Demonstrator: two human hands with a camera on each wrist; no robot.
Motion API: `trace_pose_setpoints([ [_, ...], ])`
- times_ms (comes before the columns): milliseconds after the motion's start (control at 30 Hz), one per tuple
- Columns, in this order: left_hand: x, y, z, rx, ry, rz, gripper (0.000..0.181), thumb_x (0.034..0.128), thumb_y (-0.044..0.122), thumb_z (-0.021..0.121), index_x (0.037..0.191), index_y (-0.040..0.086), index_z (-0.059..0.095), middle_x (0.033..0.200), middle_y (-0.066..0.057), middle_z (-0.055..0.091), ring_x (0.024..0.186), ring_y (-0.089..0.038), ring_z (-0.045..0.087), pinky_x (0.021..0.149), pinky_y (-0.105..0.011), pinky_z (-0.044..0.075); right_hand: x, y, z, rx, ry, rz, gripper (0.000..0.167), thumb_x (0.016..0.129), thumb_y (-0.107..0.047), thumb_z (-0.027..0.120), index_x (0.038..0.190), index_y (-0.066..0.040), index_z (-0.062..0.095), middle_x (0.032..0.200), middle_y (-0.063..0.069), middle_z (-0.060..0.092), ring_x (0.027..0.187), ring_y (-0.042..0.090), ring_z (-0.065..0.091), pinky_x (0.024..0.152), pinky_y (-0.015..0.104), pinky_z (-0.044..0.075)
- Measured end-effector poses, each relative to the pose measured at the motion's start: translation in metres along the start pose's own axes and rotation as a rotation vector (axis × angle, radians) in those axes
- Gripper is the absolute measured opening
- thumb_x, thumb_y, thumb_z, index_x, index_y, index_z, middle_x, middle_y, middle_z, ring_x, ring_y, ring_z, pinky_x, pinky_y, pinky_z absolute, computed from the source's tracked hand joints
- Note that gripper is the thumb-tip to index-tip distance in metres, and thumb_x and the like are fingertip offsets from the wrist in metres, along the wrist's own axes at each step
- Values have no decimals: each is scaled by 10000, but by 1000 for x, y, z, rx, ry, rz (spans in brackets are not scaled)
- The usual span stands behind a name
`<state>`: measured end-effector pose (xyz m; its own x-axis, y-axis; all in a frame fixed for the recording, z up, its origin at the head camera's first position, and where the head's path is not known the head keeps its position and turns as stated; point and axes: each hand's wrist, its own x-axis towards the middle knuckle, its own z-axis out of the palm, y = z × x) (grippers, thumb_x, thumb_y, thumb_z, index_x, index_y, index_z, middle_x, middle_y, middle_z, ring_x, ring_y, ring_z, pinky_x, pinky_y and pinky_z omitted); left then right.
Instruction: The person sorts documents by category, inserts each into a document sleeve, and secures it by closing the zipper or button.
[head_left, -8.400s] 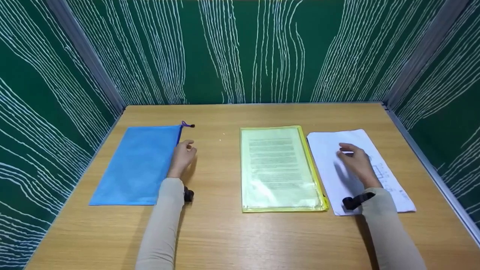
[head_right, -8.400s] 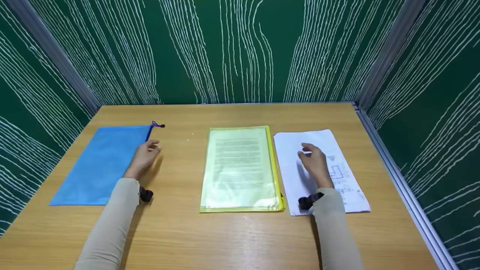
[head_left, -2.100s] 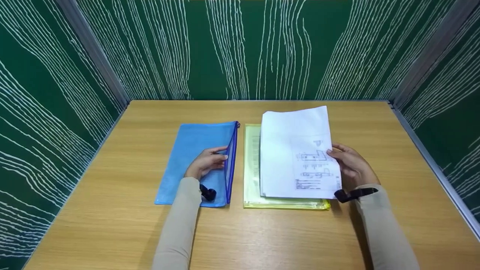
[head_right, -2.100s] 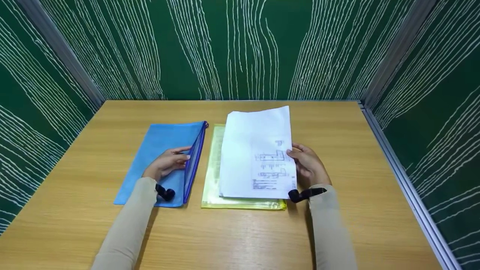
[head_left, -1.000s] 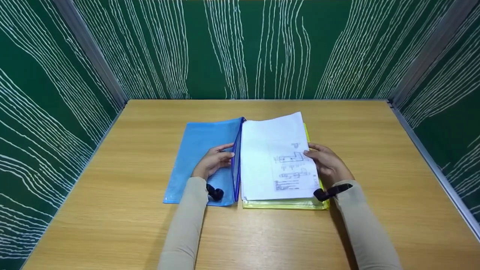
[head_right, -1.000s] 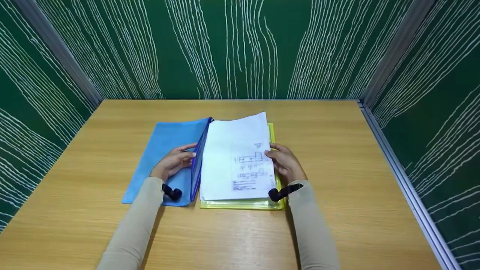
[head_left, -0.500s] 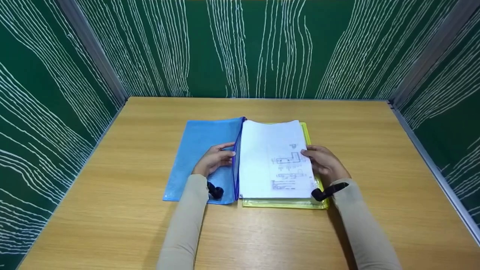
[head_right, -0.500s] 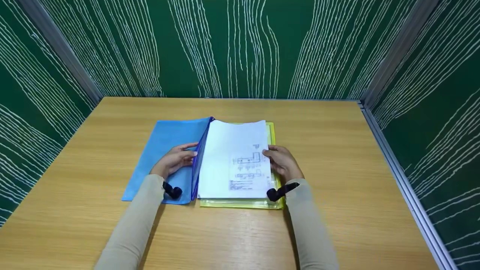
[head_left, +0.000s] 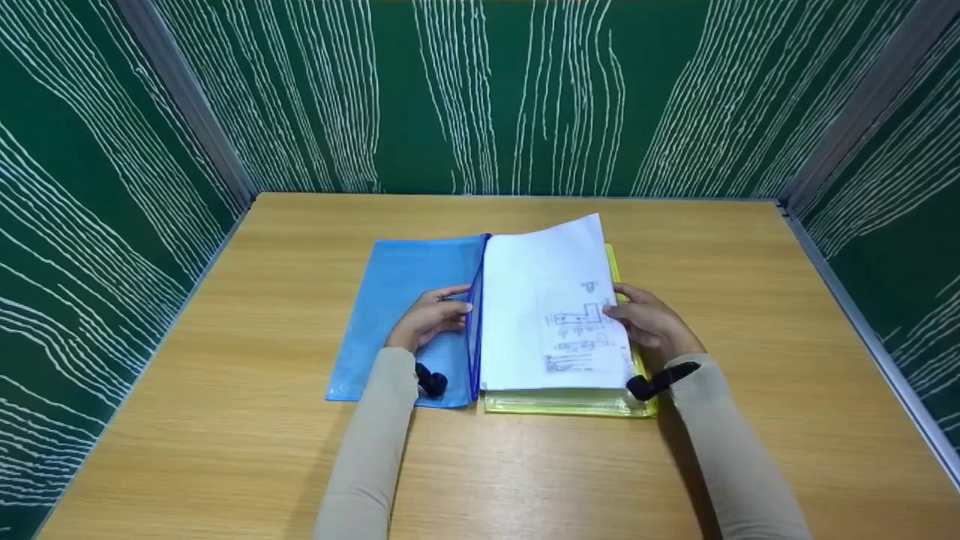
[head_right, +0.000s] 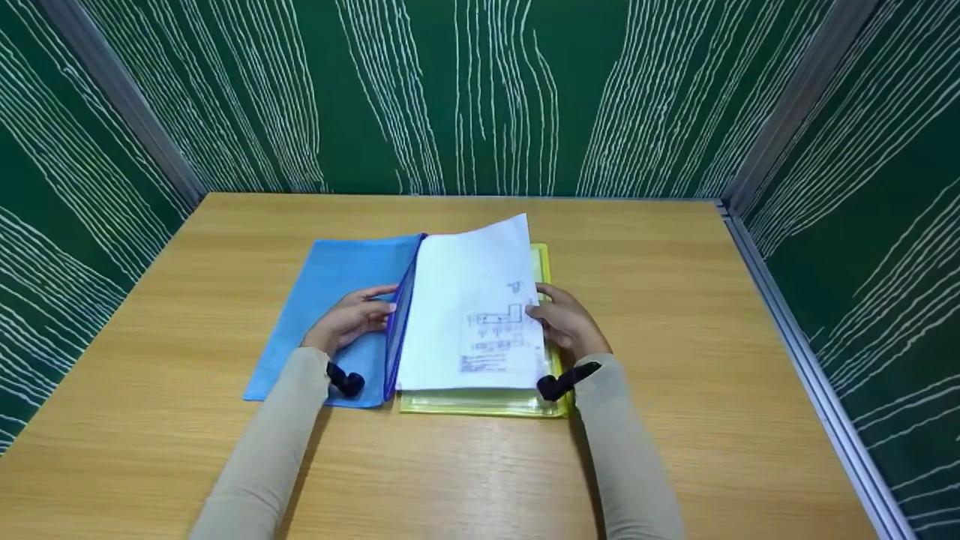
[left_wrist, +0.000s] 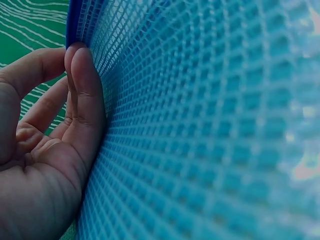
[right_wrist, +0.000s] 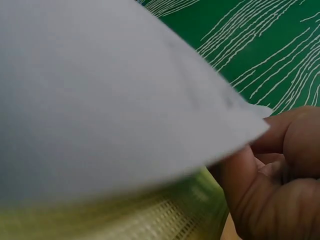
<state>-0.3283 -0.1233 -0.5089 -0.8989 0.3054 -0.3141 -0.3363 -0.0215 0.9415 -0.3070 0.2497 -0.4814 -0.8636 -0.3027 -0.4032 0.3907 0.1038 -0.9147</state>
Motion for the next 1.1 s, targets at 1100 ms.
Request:
trace_pose_setpoints([
  [1100,2,1,9,102,43,-30,510,892,84,667,1380,148,536,892,-57,644,733,-145,625,708,-273,566,-5,-1,10,103,-87,-36,600,992,-20,461,1518,-22,173,1051,44,680,913,168,693,763,285,584],
])
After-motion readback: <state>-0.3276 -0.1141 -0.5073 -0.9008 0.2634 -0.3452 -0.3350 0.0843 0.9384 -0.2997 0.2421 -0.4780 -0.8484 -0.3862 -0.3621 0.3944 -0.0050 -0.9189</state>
